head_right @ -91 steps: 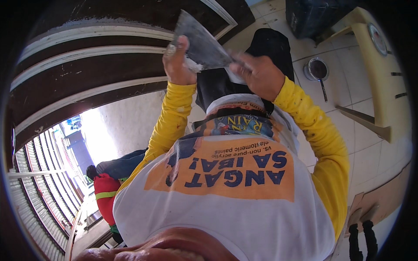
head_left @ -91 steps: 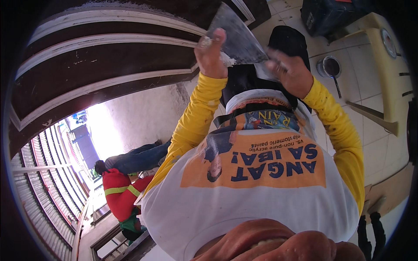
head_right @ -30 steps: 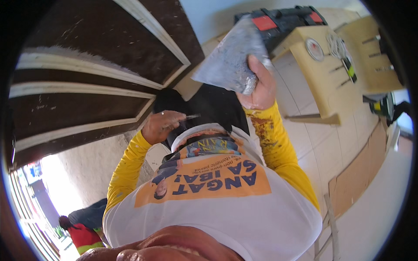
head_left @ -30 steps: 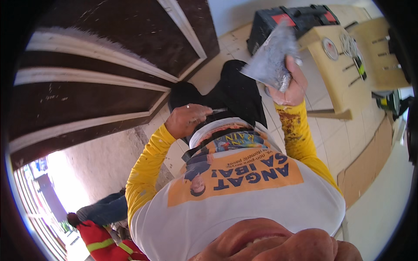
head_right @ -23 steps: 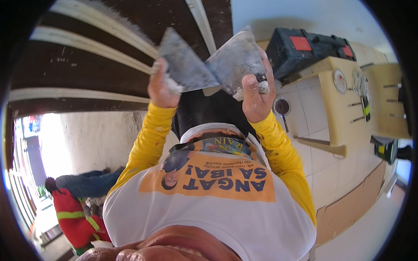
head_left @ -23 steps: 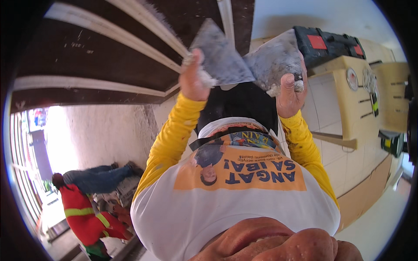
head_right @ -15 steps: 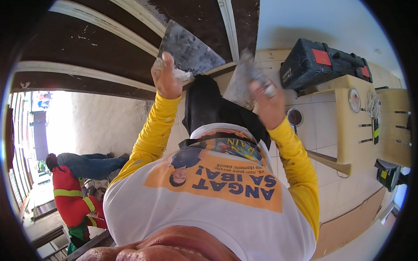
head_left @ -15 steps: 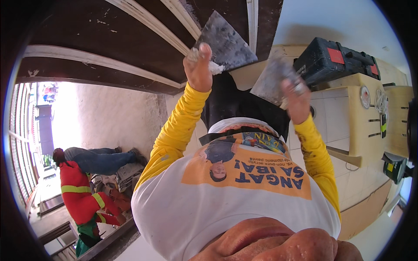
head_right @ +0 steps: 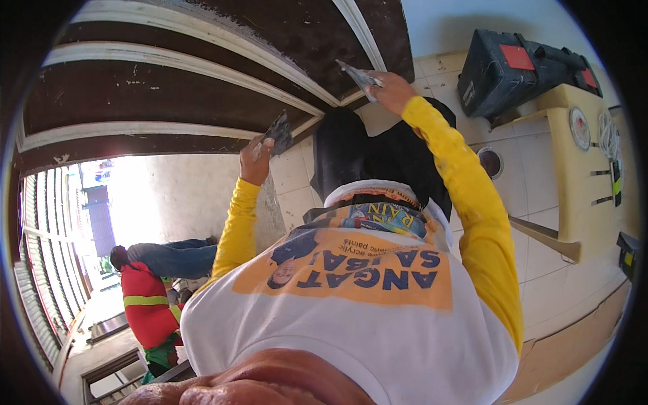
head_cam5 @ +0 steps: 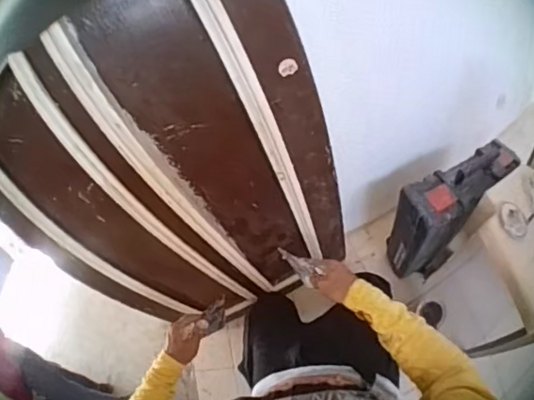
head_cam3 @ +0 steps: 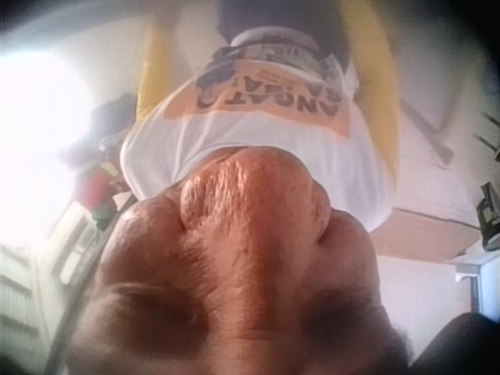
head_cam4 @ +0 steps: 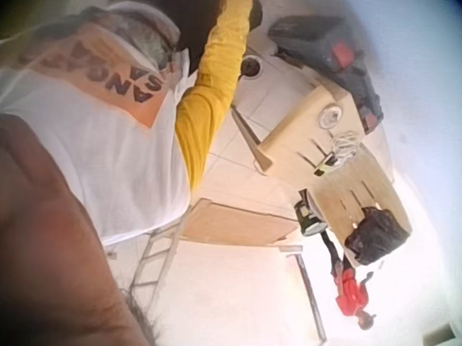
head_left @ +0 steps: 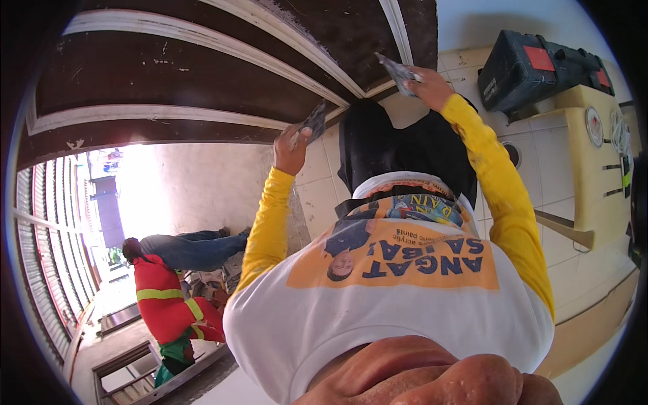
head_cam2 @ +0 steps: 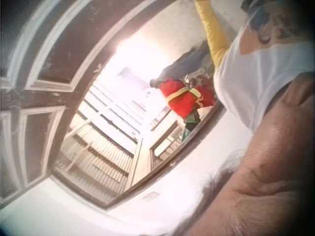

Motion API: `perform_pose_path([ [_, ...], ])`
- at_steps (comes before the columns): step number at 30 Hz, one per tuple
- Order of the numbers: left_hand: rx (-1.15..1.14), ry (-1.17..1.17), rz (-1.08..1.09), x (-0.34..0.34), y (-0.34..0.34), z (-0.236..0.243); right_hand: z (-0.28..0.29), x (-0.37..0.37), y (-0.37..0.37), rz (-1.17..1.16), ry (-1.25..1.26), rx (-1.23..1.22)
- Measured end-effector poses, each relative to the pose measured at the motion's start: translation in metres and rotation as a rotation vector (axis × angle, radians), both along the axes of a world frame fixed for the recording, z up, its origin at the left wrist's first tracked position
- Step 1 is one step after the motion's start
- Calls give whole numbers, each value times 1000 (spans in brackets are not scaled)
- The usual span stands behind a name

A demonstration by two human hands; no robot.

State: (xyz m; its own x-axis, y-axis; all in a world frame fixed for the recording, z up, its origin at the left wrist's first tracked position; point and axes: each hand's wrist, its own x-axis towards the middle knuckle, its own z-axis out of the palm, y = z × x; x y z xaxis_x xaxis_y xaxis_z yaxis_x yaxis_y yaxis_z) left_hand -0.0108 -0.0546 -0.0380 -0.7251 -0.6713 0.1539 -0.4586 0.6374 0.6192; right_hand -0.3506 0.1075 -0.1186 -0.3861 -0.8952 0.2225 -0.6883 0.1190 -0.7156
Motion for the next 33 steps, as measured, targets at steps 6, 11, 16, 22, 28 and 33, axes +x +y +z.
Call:
perform_pose_path([
  [6,44,-58,275,68,20,-73,-91,16,-98,54,-212,-26],
  [11,46,-12,363,113,67,-95,-106,55,-116,1,-363,37],
  [16,144,-103,432,132,81,-95,-135,73,-128,-14,-361,-6],
  [22,126,3,358,114,69,-78,-159,67,-134,100,-286,197],
  [28,105,-351,282,160,29,-107,-85,-21,-54,172,28,195],
  [33,409,120,143,99,23,-100,-9,-77,168,-57,-831,-410],
])
